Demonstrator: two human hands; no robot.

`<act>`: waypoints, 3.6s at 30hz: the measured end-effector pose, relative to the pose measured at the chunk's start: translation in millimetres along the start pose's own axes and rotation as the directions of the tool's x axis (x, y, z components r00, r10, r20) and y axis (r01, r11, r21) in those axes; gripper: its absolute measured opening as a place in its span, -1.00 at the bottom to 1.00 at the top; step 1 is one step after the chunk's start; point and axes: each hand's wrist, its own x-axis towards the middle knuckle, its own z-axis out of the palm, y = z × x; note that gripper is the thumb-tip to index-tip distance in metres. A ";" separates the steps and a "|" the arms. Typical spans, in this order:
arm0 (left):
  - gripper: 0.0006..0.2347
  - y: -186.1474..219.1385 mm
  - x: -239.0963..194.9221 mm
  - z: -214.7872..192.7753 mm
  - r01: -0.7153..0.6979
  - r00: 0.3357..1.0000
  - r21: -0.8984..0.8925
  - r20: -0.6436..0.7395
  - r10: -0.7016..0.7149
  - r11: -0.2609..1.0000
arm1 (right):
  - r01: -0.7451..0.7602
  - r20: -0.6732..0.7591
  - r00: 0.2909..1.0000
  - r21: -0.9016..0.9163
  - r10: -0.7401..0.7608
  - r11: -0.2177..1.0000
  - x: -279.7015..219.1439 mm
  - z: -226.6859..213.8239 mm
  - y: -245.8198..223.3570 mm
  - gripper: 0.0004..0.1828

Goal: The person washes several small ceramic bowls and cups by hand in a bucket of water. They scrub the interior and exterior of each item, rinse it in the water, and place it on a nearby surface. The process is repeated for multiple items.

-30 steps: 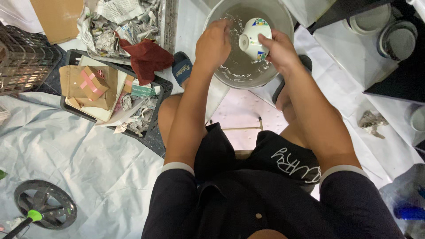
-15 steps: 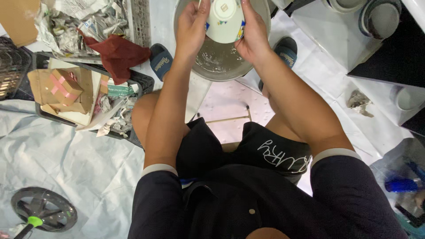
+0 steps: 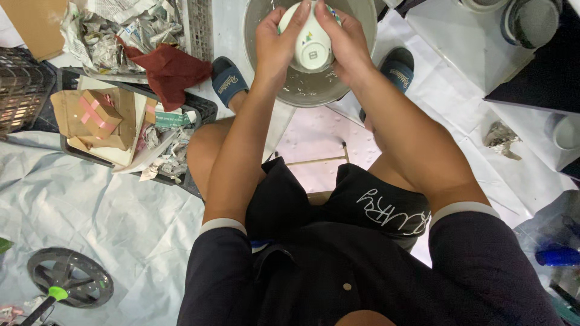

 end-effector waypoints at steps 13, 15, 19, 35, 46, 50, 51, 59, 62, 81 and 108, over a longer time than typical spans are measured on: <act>-0.78 30.1 -3.5 -16.2 -0.032 0.935 -0.623 0.258 0.244 0.782 | 0.112 0.258 0.943 0.357 -0.213 0.927 -3.2 -10.3 -3.2 -0.69; -0.73 35.2 -8.6 -11.6 0.001 0.929 -0.586 0.301 0.217 0.810 | 0.070 0.263 0.948 0.382 -0.181 0.922 -1.2 -19.1 -5.3 -0.68; -0.71 36.5 -14.8 -9.1 0.061 0.920 -0.510 0.362 0.150 0.858 | 0.057 0.149 0.982 0.359 -0.117 0.932 -0.8 -28.7 -7.9 -0.65; -0.75 18.9 7.6 -11.0 -0.357 0.932 0.076 0.086 0.351 0.931 | -0.021 0.104 0.994 -0.048 0.026 0.999 -4.9 -24.4 -11.5 -0.72; -0.74 33.4 -27.1 -20.2 -0.467 0.815 0.832 0.275 0.510 0.300 | -0.036 0.075 0.996 -0.100 0.044 0.994 46.3 -76.4 18.5 -0.62; -0.74 27.9 -29.0 -27.8 -0.357 0.928 0.867 0.287 0.236 0.349 | 0.208 0.169 0.977 -0.644 -0.128 0.736 51.7 -97.7 38.0 -0.66; -0.71 27.3 -28.7 -28.8 -0.326 0.944 0.875 0.279 0.177 0.357 | 0.234 0.204 0.971 -0.705 -0.124 0.669 52.1 -102.0 41.7 -0.68; -0.63 34.2 -25.2 -27.5 -0.314 0.949 0.891 0.302 0.086 0.328 | 0.126 0.099 0.982 -0.978 -0.159 0.167 44.3 -99.5 68.8 -0.79; -0.63 35.5 -26.2 -28.1 -0.339 0.941 0.871 0.309 0.139 0.357 | 0.062 0.053 0.990 -0.996 -0.132 0.065 44.0 -95.9 80.6 -0.78; -0.78 26.7 -22.5 -39.4 -0.337 0.941 0.861 0.301 0.154 0.381 | -0.295 -0.031 0.918 -0.721 0.395 0.627 78.0 -160.4 153.5 -0.66; -0.76 16.5 14.4 -42.8 -0.123 0.991 0.457 0.008 0.134 0.881 | -0.067 0.254 0.966 0.079 0.045 0.995 7.9 -10.3 -2.7 -0.67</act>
